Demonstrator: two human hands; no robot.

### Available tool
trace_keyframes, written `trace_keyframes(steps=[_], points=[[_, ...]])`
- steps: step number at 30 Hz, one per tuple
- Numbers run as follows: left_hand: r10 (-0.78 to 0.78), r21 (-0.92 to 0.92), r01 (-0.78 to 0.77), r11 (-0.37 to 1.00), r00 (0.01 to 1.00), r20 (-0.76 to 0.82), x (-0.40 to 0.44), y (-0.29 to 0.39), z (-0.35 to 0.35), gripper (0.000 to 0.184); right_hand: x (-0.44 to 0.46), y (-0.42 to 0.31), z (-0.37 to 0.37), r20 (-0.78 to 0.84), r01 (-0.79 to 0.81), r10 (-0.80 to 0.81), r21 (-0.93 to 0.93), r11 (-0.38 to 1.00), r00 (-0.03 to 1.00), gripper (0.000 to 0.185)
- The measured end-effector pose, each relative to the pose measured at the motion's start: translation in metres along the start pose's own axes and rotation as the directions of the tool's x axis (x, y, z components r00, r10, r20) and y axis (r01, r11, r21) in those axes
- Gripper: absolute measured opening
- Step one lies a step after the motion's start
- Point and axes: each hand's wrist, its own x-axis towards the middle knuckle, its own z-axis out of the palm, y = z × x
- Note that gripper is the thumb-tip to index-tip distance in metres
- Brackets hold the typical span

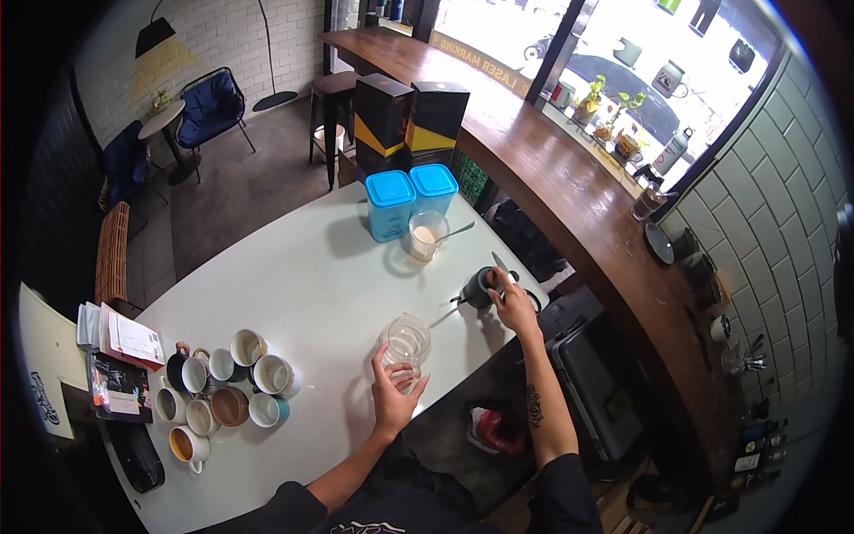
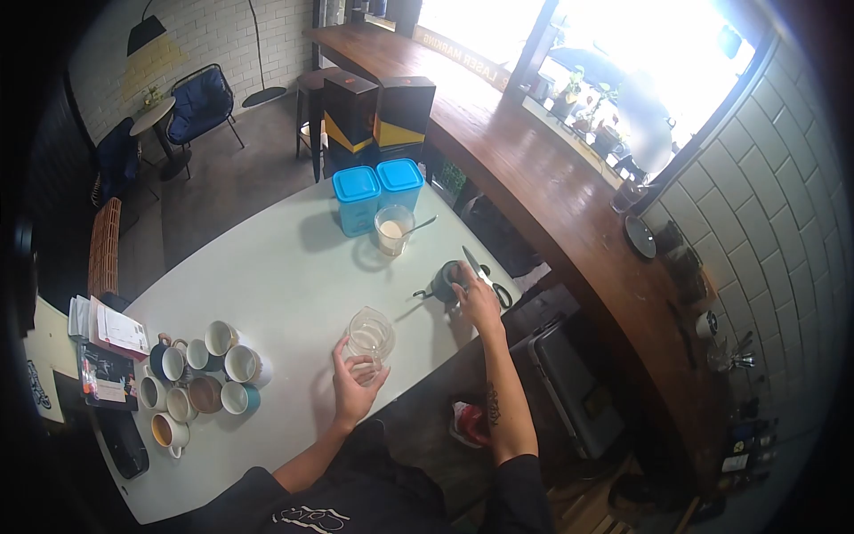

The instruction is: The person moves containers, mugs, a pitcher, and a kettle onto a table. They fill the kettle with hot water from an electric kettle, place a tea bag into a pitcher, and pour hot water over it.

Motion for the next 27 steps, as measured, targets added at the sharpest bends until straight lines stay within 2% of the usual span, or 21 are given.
trace_keyframes(steps=[1, 2, 5, 7, 9, 13, 17, 19, 20, 21, 23, 24, 25, 27], points=[[0.007, 0.046, -0.007, 0.999, 1.000, 0.009, -0.001, 0.001, 0.000, 0.088, 0.001, 0.000, 0.002, 0.078, -0.018, 0.019, -0.015, 1.000, 0.997, 0.050], [0.009, 0.112, -0.012, 0.994, 1.000, 0.024, 0.000, -0.001, -0.001, 0.097, 0.002, 0.002, 0.005, 0.057, -0.008, 0.010, -0.029, 1.000, 0.998, 0.049], [0.006, 0.108, -0.014, 0.994, 0.998, 0.067, 0.007, -0.004, -0.002, 0.107, -0.002, 0.001, 0.006, 0.068, -0.055, 0.056, -0.021, 0.998, 0.996, 0.046], [0.027, 0.139, -0.038, 0.990, 0.996, 0.079, 0.011, -0.006, -0.001, 0.109, -0.006, 0.001, 0.007, 0.010, -0.018, 0.018, -0.033, 0.999, 1.000, 0.047], [0.045, 0.171, -0.060, 0.983, 0.995, 0.091, 0.018, -0.006, 0.001, 0.112, -0.009, -0.001, 0.005, -0.003, -0.022, 0.021, -0.091, 0.996, 1.000, 0.045], [0.102, 0.205, -0.119, 0.972, 0.991, 0.091, 0.037, -0.006, 0.001, 0.111, -0.010, 0.000, 0.003, -0.012, -0.018, 0.017, -0.073, 0.997, 1.000, 0.043], [0.106, 0.207, -0.124, 0.970, 0.990, 0.093, 0.050, 0.001, 0.000, 0.112, -0.012, -0.005, -0.005, -0.050, -0.053, 0.054, 0.013, 0.998, 0.997, 0.039], [0.092, 0.201, -0.111, 0.973, 0.991, 0.101, 0.051, 0.001, 0.000, 0.112, -0.015, -0.012, -0.016, -0.090, -0.096, 0.109, 0.139, 0.986, 0.990, 0.037], [0.077, 0.192, -0.095, 0.977, 0.992, 0.100, 0.051, 0.001, -0.001, 0.112, -0.018, -0.014, -0.023, -0.138, -0.122, 0.158, 0.236, 0.964, 0.978, 0.035], [0.075, 0.200, -0.095, 0.975, 0.992, 0.106, 0.051, -0.001, -0.002, 0.112, -0.020, -0.004, -0.019, -0.295, -0.073, 0.159, 0.284, 0.956, 0.942, 0.033], [0.104, 0.221, -0.126, 0.967, 0.988, 0.111, 0.052, -0.005, -0.005, 0.113, -0.028, 0.016, -0.017, -0.477, -0.100, 0.242, 0.304, 0.948, 0.845, 0.028], [0.102, 0.228, -0.126, 0.966, 0.988, 0.114, 0.051, -0.004, -0.005, 0.113, -0.034, 0.023, -0.020, -0.453, -0.217, 0.335, 0.293, 0.931, 0.826, 0.028], [0.164, 0.265, -0.178, 0.948, 0.984, 0.074, 0.050, -0.002, -0.004, 0.107, -0.041, 0.025, -0.025, -0.395, -0.339, 0.437, 0.296, 0.893, 0.808, 0.029], [0.228, 0.304, -0.231, 0.924, 0.973, 0.046, 0.048, 0.001, -0.004, 0.101, -0.054, 0.041, -0.011, -0.392, -0.380, 0.439, 0.223, 0.898, 0.808, 0.030]])
